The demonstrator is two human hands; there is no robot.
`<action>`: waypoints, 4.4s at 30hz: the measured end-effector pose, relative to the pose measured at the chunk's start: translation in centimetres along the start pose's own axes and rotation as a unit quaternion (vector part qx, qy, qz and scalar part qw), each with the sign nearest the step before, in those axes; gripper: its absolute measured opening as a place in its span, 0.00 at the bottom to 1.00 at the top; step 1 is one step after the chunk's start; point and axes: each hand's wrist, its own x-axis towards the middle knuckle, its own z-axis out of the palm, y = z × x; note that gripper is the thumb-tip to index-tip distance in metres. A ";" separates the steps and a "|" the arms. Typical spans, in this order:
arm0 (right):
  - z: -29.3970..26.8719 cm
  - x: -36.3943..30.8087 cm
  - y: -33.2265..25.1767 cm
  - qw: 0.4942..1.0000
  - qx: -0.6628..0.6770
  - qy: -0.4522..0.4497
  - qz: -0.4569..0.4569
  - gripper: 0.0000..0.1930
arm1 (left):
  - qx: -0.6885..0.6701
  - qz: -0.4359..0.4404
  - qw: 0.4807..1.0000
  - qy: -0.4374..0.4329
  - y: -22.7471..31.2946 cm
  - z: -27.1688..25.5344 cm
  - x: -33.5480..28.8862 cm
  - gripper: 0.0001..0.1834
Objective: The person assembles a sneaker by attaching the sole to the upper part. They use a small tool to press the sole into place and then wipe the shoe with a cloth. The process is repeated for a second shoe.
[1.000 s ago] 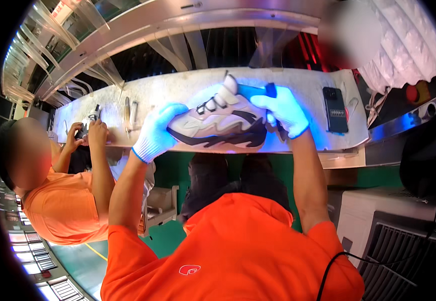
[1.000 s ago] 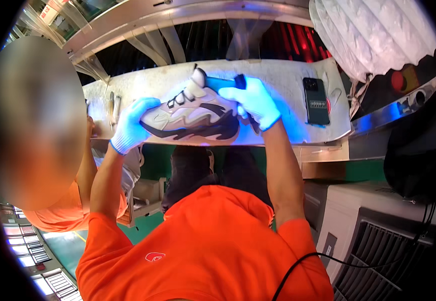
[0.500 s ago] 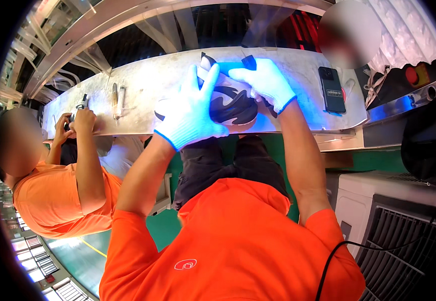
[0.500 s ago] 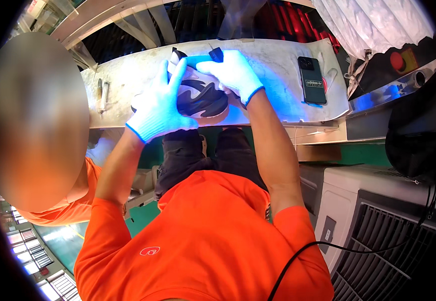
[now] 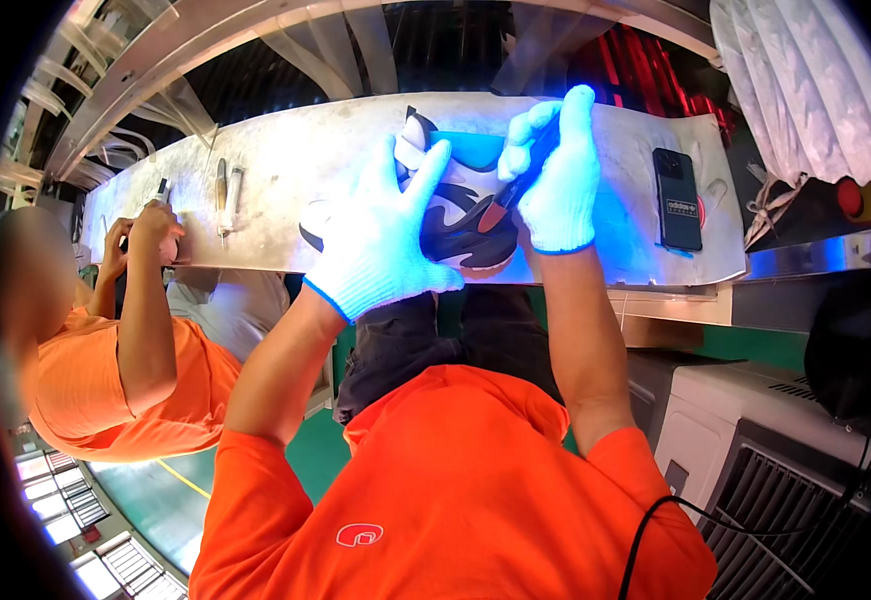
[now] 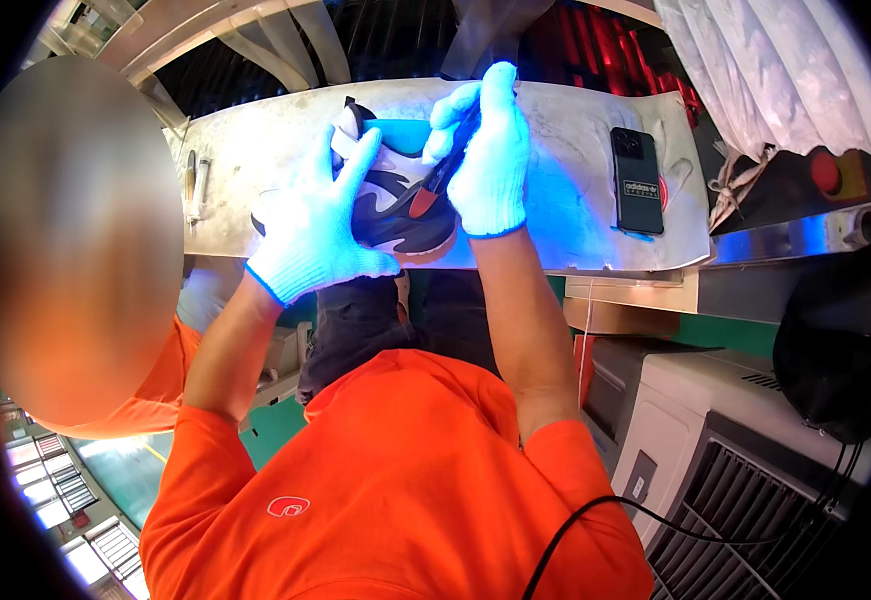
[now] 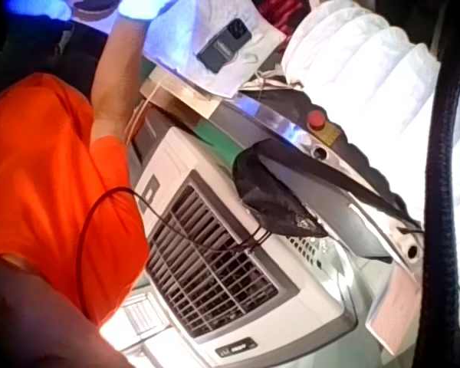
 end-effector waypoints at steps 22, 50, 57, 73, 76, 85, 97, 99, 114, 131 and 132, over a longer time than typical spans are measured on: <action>-6.2 -1.7 -2.2 0.855 -0.507 0.107 0.010 0.22 | -0.082 -0.042 0.995 0.031 0.9 0.7 -1.1 0.69; -5.0 -7.6 -0.4 0.852 -0.457 -0.219 0.133 0.34 | -0.136 0.011 0.980 0.146 -1.3 1.9 -3.0 0.80; -6.5 -5.2 -1.6 0.763 -0.522 -0.382 -0.025 0.39 | -0.280 0.048 0.954 0.092 -4.8 3.5 -5.0 0.59; -8.8 -10.9 0.9 0.700 -0.643 -0.270 -0.151 0.40 | -0.262 0.102 0.956 0.087 -7.7 5.9 -7.0 0.55; -8.3 -7.4 0.1 0.721 -0.591 -0.345 -0.109 0.38 | -0.265 0.111 0.952 0.111 -7.7 6.1 -7.0 0.52; -5.9 -5.2 0.5 0.703 -0.549 -0.442 -0.095 0.56 | -0.176 0.146 0.960 0.159 -6.8 4.3 -5.3 0.53; -3.1 -7.3 4.7 0.942 -0.286 -0.133 0.116 0.40 | -0.915 -0.199 0.322 0.138 -10.9 5.8 -9.2 0.40; -3.5 -7.3 5.6 0.919 -0.352 -0.178 0.029 0.39 | -0.882 -0.173 0.401 0.176 -10.1 5.9 -6.3 0.37; -7.2 -12.3 7.8 0.927 -0.303 -0.219 -0.011 0.15 | -0.404 -0.045 0.887 0.220 -5.2 -4.9 -4.4 0.39; -8.1 -11.8 4.5 0.972 -0.099 -0.152 0.149 0.50 | -0.740 -0.016 0.615 0.270 -1.5 1.1 -2.5 0.66; -6.2 -12.6 4.0 0.978 -0.098 -0.149 0.111 0.51 | -0.789 -0.023 0.586 0.180 -0.5 1.9 -2.6 0.77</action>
